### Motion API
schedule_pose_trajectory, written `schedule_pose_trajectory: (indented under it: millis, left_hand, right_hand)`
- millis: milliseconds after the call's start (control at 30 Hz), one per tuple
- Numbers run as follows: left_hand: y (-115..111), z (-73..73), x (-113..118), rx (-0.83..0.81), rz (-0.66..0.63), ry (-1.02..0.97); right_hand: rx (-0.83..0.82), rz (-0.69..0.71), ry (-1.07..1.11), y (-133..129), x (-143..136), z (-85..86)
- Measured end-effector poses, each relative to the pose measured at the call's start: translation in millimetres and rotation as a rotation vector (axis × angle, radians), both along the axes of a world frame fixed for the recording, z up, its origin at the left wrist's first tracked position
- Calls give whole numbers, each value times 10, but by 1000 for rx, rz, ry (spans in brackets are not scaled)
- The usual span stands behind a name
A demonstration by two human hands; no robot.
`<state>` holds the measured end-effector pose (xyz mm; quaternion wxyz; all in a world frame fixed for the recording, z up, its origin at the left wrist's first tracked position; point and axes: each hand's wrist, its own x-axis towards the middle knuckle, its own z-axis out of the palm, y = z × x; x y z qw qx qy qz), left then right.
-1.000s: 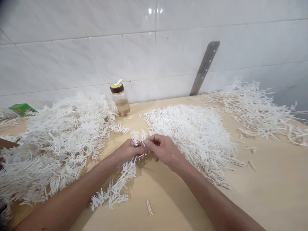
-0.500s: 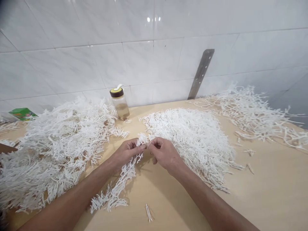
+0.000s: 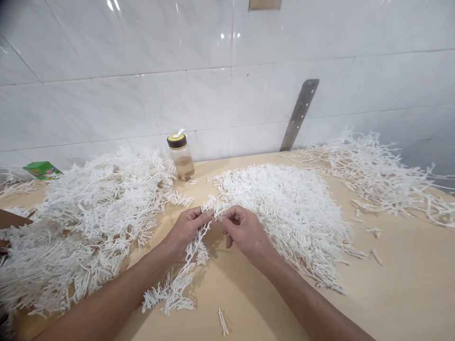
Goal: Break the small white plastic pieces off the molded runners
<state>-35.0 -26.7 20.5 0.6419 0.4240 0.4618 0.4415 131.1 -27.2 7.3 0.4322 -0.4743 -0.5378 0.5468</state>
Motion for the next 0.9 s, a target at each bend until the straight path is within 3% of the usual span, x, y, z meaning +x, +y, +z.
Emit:
schedule_pose_trajectory:
  millis: [500,900]
  left_hand:
    - [-20,-45,24,-40,30,-99]
    - [-34,-62,64,34,74,-151]
  right_hand:
    - [-45,-8,77,-18,-111,-44]
    - [-133,-91,4,-11,-216,-59]
